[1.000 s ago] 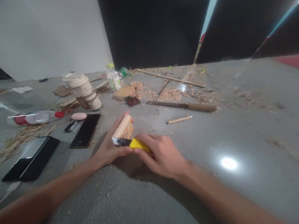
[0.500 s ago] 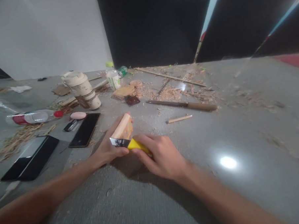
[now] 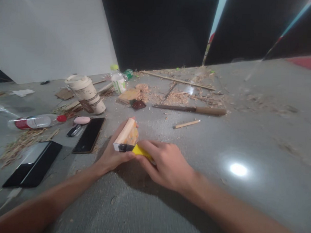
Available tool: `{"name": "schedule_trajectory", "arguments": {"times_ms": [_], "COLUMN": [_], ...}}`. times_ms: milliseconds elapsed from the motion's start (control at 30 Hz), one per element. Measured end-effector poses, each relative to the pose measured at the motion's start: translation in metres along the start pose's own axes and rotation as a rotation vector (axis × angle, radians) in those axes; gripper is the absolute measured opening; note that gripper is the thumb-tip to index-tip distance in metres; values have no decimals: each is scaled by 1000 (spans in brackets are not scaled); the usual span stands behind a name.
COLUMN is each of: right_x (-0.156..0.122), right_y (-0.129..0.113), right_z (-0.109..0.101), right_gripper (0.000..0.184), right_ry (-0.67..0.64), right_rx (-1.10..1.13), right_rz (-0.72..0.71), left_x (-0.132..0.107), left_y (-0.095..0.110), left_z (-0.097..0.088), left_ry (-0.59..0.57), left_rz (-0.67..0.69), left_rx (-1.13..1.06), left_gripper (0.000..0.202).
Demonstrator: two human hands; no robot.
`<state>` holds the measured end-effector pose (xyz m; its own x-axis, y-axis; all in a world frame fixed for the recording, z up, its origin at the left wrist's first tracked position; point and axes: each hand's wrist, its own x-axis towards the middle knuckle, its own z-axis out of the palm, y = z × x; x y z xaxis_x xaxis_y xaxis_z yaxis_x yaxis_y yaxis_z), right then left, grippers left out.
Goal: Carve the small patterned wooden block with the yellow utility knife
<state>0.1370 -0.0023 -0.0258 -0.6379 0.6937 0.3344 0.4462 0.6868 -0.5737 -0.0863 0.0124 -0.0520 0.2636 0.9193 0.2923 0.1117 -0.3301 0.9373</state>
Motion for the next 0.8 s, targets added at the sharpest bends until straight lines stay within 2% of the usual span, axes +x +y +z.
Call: {"name": "schedule_trajectory", "arguments": {"times_ms": [167, 467, 733, 800], "right_x": [0, -2, -3, -3], "right_y": [-2, -12, -16, -14], "right_z": [0, -2, -1, -1], "right_gripper": [27, 26, 28, 28], "right_ry": [3, 60, 90, 105], "right_rx": [-18, -73, -165, -193], "right_rz": [-13, -34, -19, 12], "left_x": [-2, -4, -6, -6], "left_y": [0, 13, 11, 12], "left_z": [2, 8, 11, 10], "left_ry": [-1, 43, 29, 35], "left_rz": [4, 29, 35, 13], "left_rx": [-3, -43, -86, -42], "left_gripper": [87, 85, 83, 76]}}
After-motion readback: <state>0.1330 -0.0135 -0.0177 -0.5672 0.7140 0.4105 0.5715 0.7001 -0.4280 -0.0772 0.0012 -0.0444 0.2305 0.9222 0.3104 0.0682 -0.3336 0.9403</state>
